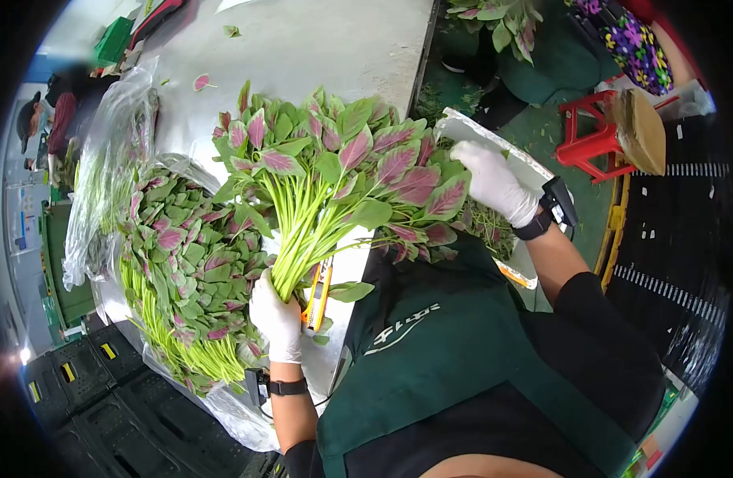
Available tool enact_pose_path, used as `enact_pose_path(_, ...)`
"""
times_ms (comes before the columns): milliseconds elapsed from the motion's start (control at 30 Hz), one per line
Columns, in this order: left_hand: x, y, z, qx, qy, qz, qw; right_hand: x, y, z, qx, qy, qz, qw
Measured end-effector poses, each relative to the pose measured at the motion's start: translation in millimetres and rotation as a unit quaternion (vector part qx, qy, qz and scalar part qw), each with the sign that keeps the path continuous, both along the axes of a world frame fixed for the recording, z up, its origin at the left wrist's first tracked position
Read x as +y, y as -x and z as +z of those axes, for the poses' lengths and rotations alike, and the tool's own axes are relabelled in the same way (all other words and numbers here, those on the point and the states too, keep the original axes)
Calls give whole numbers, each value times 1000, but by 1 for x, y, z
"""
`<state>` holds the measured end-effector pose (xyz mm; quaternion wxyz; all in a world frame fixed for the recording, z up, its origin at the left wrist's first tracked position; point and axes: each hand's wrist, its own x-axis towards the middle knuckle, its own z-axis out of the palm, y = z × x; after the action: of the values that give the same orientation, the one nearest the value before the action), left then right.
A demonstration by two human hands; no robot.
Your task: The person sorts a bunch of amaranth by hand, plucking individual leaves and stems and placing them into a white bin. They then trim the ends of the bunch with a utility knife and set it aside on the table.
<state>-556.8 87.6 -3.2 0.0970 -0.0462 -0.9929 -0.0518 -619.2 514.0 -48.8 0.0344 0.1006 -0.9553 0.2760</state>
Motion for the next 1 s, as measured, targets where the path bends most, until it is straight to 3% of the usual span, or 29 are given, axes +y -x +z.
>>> enact_pose_path(233, -1, 1, -1, -7, 9, 15, 1000, -56, 15, 76, 141, 93, 1, 986)
enact_pose_path(300, -1, 5, 5, -19, -18, 2, 1000, -91, 8, 88, 214, 173, 59, 959)
enact_pose_path(367, -2, 10, 14, -40, -52, -12, 998, -124, -9, 99, 213, 215, 161, 939)
enact_pose_path(467, -9, 15, 22, -76, 2, -18, 997, -182, -22, 83, 173, 201, 343, 901)
enact_pose_path(633, -7, 25, 56, -57, 34, -40, 997, -252, -30, 29, 51, -76, 441, 893)
enact_pose_path(867, 13, 22, 74, -20, 52, -51, 997, -326, -42, 8, 49, 249, 448, 858)
enact_pose_path(933, 16, 18, 72, -33, 41, -37, 998, -323, -48, 1, 65, 278, 426, 858)
enact_pose_path(1000, 16, 12, 61, -39, 30, -24, 999, -298, -53, -1, 22, 193, 473, 859)
